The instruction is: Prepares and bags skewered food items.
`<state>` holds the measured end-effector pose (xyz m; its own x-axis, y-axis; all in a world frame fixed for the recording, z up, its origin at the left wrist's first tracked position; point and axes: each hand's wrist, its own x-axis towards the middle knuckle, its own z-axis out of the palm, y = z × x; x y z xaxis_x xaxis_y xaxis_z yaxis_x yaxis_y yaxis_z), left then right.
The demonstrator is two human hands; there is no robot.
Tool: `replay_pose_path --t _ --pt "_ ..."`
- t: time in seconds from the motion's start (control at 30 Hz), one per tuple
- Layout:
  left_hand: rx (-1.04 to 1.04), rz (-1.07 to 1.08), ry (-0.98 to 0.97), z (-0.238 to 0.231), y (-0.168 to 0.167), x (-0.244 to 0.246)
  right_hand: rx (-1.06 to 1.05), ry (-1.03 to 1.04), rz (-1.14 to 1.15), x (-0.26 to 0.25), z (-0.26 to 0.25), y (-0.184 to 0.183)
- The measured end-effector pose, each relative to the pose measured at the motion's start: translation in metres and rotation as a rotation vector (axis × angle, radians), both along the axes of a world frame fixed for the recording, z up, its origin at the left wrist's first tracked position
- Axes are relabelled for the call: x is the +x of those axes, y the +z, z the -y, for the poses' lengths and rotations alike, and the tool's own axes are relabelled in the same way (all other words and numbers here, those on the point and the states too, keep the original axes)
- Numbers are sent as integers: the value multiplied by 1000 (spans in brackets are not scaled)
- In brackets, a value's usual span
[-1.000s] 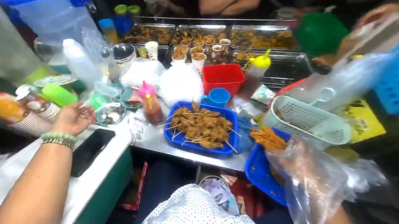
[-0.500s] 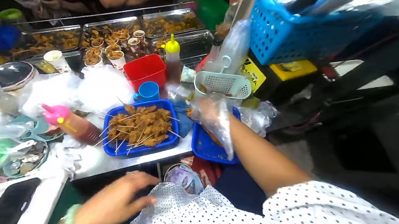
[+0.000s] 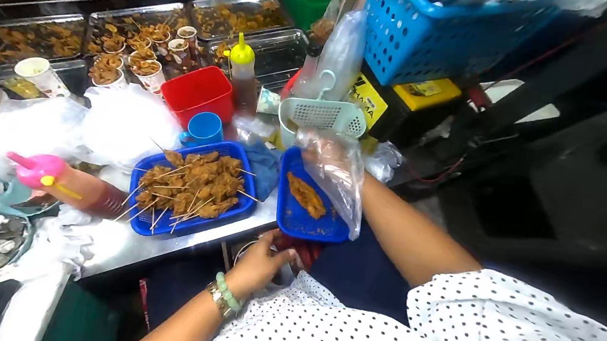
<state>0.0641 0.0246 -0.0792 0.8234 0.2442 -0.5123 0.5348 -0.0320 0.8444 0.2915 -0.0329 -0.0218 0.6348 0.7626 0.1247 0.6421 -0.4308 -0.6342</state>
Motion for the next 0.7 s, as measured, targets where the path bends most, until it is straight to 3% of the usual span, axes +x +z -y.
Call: replay_pose_path --t 0.07,0.17,0.23,0.33,0.37,0.43,0.47,0.5,0.57,0.6,0.63,0.7 --pt "-157 -14 124 4 -3 6 -60 -21 76 -5 6 2" --pt "-344 16 228 10 -3 15 -363 72 211 -17 3 -4" --pt "-402 36 265 11 -4 18 -630 226 186 -19 -8 -9" --pt "-342 13 230 10 -3 18 -835 316 178 -17 -27 -15" --pt "-210 -20 129 8 0 16 -905 330 171 -19 -33 -11" --pt "249 -9 -194 5 18 9 -981 367 155 -20 -41 -10" --pt "497 133 -300 7 30 5 -964 364 132 -18 -43 -16" --pt "710 408 -321 12 38 3 -913 345 122 -14 -44 -31" --pt "915 950 -410 17 51 16 -796 328 188 -6 -43 -67" --pt "985 1081 -524 19 58 26 -805 342 211 -6 -44 -66" --pt "1078 1122 -645 20 62 37 -876 352 172 -11 -44 -49" --pt "1291 1004 -806 15 60 58 -850 343 77 -14 -34 -29"
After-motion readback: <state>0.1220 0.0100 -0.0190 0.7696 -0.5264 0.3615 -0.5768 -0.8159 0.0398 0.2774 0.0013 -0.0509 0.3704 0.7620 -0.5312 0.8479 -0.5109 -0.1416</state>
